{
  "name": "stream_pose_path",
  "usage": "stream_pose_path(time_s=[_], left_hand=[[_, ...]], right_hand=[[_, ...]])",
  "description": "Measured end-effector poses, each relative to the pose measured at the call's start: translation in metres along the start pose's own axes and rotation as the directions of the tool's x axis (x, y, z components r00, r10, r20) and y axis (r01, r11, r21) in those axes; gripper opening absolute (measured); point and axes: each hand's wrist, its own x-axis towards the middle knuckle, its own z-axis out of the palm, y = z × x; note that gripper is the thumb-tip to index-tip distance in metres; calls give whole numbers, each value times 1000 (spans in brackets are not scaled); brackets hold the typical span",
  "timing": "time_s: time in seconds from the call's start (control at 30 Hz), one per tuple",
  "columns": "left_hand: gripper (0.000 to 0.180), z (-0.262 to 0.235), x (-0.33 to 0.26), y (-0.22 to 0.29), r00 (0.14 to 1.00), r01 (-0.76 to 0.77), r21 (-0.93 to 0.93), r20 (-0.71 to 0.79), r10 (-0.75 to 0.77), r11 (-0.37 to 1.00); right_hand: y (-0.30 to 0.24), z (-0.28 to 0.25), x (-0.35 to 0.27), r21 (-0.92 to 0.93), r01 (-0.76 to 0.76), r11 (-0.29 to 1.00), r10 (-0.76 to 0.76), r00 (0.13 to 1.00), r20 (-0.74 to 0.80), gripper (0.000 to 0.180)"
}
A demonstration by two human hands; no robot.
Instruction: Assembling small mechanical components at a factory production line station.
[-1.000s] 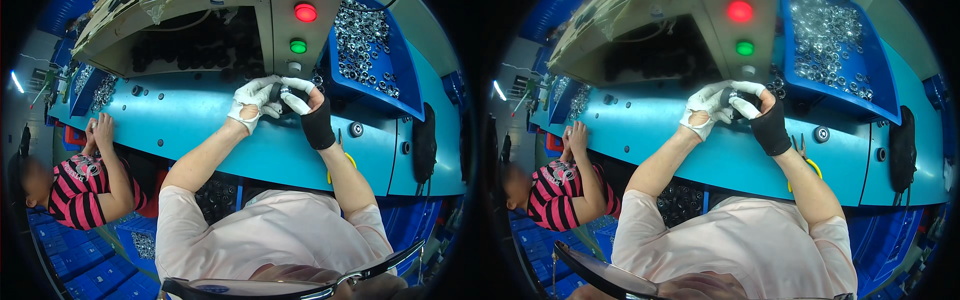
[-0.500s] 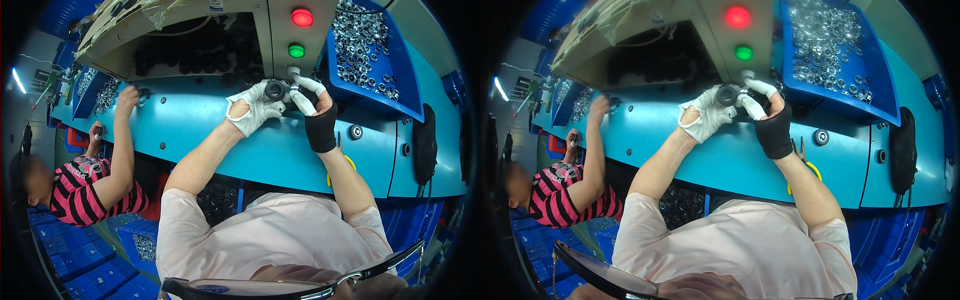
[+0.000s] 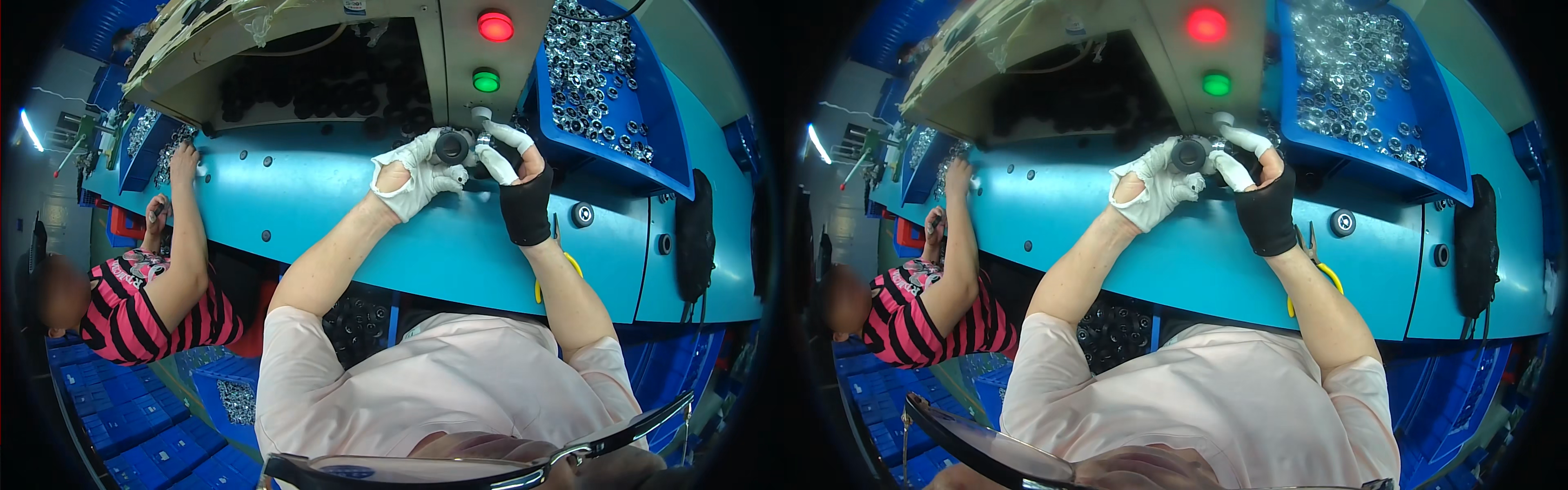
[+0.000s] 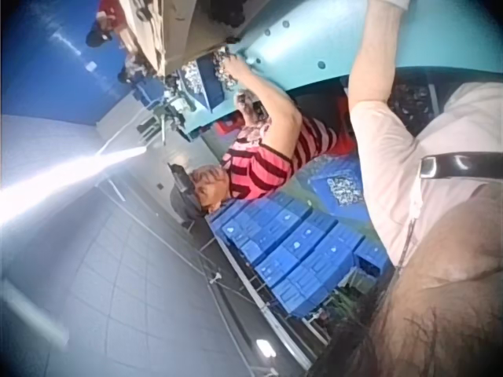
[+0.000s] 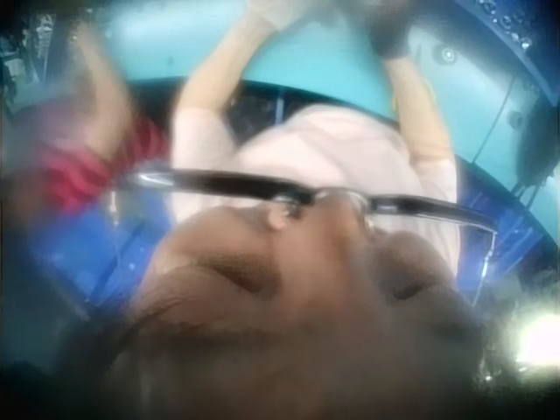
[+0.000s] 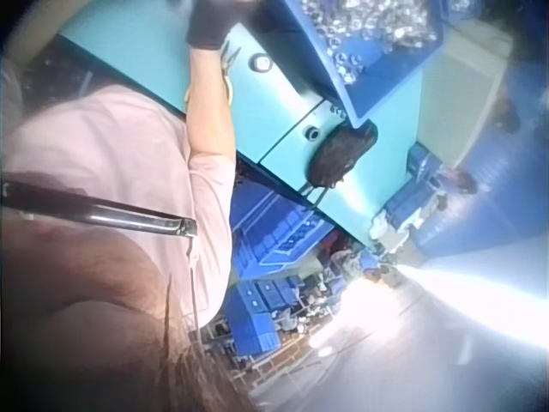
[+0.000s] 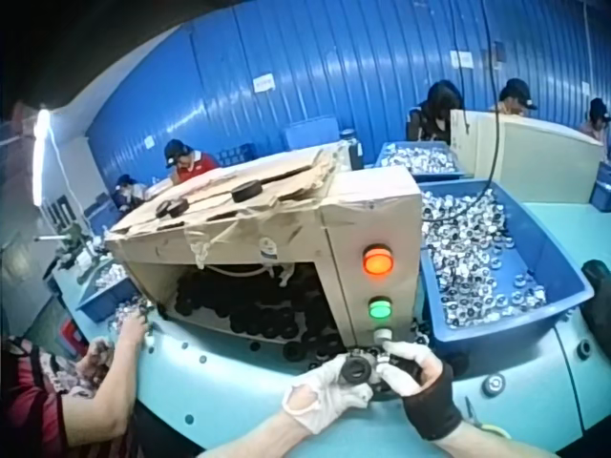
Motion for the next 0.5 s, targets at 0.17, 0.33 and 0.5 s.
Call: stream_pose_path(time_s=[0.17,0.33,0.5], left_hand=[[40,-3,1,2,1000,11,19,27,-11,1000],[43,0,2,2,997,-25,122,-70,34,992],[57,9,1,-7,867,-444,667,152,475,598]], right_hand=[[0,1,0,17,5,1000,-5,1000,15,31],[2,2,-1,-39,21,999,-21,1000,6,31],[4,-1,1,63,-175,982,175,984,7,30]])
